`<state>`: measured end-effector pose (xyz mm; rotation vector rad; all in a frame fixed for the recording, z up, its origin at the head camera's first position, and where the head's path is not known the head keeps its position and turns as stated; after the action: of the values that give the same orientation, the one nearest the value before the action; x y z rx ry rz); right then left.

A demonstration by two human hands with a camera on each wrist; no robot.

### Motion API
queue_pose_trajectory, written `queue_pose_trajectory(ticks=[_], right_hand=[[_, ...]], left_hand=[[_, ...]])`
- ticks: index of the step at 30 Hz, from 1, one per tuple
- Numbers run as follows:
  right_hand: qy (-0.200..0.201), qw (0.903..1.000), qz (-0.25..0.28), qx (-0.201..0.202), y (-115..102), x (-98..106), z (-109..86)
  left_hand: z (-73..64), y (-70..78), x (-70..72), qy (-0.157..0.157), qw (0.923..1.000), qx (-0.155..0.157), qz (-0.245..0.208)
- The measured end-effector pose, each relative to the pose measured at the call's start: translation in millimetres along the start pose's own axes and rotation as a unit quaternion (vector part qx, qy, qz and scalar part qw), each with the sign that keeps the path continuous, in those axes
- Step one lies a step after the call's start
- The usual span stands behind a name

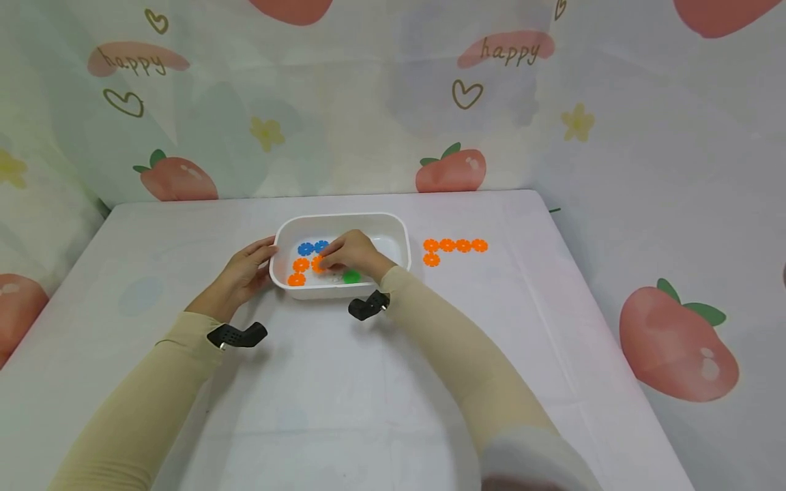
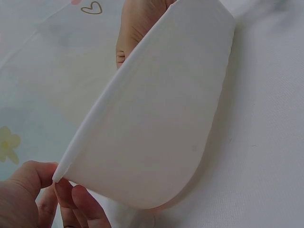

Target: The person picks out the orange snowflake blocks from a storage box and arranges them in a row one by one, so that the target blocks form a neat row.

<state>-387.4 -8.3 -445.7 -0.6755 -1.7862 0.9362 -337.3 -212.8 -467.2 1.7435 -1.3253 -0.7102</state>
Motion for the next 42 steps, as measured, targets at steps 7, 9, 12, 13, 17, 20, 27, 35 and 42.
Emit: queue_pose_trajectory(ticks=[7, 9, 12, 13, 17, 20, 27, 35, 42], right_hand=[[0.018, 0.9995, 0.024, -0.006, 11.4, 13.8, -0.7], [0.025, 0.9993, 0.026, -0.011, 13.8, 17.3, -1.4], [0.029, 0.9991, 0.024, -0.021, 16.6, 20.7, -2.9], [0.028, 0.9991, 0.023, -0.022, 16.7, 21.8, -3.7], [0.029, 0.9991, 0.02, -0.024, 16.0, 27.7, -7.0], [0.03, 0.9989, 0.026, -0.024, 15.9, 32.3, -9.4], [0.019, 0.9985, 0.043, -0.028, 11.5, 40.2, -17.4], [0.016, 0.9979, 0.053, -0.034, 10.0, 50.5, -26.6], [0.022, 0.9969, 0.061, -0.044, 11.2, 61.4, -32.1]], left_hand=[[-0.3, 0.8, -0.2, 0.001, 1.0, 0.001, -0.002], [-0.9, 1.0, -0.2, 0.001, 1.0, 0.001, -0.002], [-1.1, 1.0, 0.2, 0.003, 1.0, 0.001, -0.002], [-1.1, 1.1, 0.4, 0.004, 1.0, 0.001, -0.001], [-1.6, 1.3, 0.3, 0.002, 1.0, 0.0, -0.004], [-2.2, 0.9, -0.2, 0.0, 1.0, 0.0, -0.005], [-2.7, 0.9, -0.2, 0.0, 1.0, -0.001, -0.001], [-2.8, 0.5, 0.7, 0.005, 1.0, -0.002, 0.002], [-3.4, 0.8, 0.3, 0.004, 1.0, -0.004, 0.005]])
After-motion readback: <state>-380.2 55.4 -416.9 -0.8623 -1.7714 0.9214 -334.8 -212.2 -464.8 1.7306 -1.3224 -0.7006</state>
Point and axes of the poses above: each hand's wrist, its own z-axis towards the middle knuckle, its own x-axis out of the back of the hand, y = z × x, the point moved 7 cm from there along z, towards the middle knuckle, and after that the axes turned 7 degrees about y, right-handed, at the moved point
